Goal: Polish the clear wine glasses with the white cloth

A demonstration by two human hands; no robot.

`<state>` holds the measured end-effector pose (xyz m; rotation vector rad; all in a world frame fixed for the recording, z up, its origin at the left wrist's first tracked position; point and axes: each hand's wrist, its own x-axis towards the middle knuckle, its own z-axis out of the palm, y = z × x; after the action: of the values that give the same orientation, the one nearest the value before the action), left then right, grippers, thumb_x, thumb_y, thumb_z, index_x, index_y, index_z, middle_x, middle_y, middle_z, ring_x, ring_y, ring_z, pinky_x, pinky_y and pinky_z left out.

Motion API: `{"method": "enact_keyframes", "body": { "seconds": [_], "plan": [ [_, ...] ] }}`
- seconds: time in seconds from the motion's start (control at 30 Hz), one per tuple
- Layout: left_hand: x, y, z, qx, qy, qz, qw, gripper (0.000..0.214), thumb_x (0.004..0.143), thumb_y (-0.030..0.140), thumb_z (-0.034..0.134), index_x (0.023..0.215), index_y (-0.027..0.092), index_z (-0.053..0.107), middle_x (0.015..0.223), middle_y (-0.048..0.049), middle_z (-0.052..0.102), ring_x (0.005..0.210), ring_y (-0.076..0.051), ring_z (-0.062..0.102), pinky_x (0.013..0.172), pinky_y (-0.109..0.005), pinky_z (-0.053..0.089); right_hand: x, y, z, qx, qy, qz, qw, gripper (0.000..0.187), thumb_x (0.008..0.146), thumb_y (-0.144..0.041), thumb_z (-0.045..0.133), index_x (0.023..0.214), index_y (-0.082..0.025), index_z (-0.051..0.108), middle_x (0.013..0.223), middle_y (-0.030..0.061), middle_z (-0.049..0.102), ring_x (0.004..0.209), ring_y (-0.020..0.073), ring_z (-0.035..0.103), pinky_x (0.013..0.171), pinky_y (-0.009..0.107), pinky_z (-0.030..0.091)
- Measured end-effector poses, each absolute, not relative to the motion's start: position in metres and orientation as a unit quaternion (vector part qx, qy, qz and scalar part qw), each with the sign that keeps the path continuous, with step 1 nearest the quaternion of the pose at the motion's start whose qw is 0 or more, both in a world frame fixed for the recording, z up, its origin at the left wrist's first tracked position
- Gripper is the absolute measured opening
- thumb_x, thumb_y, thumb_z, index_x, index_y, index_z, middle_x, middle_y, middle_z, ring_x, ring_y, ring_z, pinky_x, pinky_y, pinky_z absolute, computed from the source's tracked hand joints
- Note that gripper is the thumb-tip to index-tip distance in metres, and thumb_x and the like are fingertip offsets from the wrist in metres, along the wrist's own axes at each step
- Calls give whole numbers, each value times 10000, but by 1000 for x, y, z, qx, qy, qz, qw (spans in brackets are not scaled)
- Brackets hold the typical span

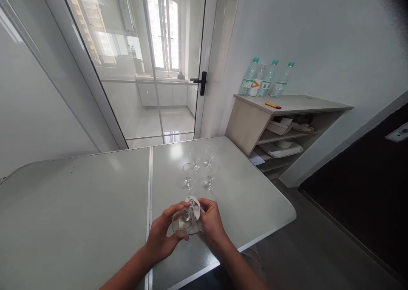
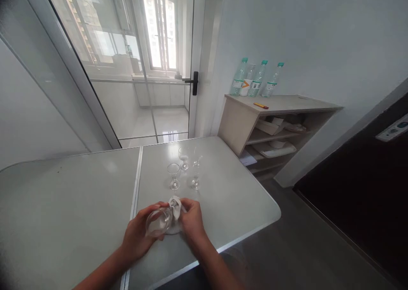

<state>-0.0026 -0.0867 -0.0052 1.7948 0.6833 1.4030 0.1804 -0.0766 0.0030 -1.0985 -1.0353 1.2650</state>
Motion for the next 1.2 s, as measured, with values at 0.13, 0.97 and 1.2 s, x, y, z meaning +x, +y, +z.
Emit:
{"method": "enact_keyframes", "body": {
  "seconds": [0.13,0.97,1.2],
  "plan": [
    [-1,-88,-6,695,260,561,366,736,793,149,852,1427,315,517,1351,-119,692,1300,-318,650,1028,-505,603,185,-82,3,-503,-428,443,606,394,853,-374,762,1208,-213,706,840,31,727,758,206,647,673,288,508],
    [-1,-80,15,721,339,486,359,503,934,568,646,1317,242,624,1346,-160,622,1268,-343,594,1067,-504,485,247,-82,5,-661,-621,181,381,223,899,-356,646,819,-257,828,838,81,812,780,257,726,730,305,501],
    [1,-83,30,732,351,426,399,324,1043,449,458,958,211,661,948,-90,638,910,-252,616,814,-346,481,322,-10,19,-756,-556,162,305,241,877,-373,654,874,-225,845,948,108,827,960,290,760,792,306,530]
  ]
}}
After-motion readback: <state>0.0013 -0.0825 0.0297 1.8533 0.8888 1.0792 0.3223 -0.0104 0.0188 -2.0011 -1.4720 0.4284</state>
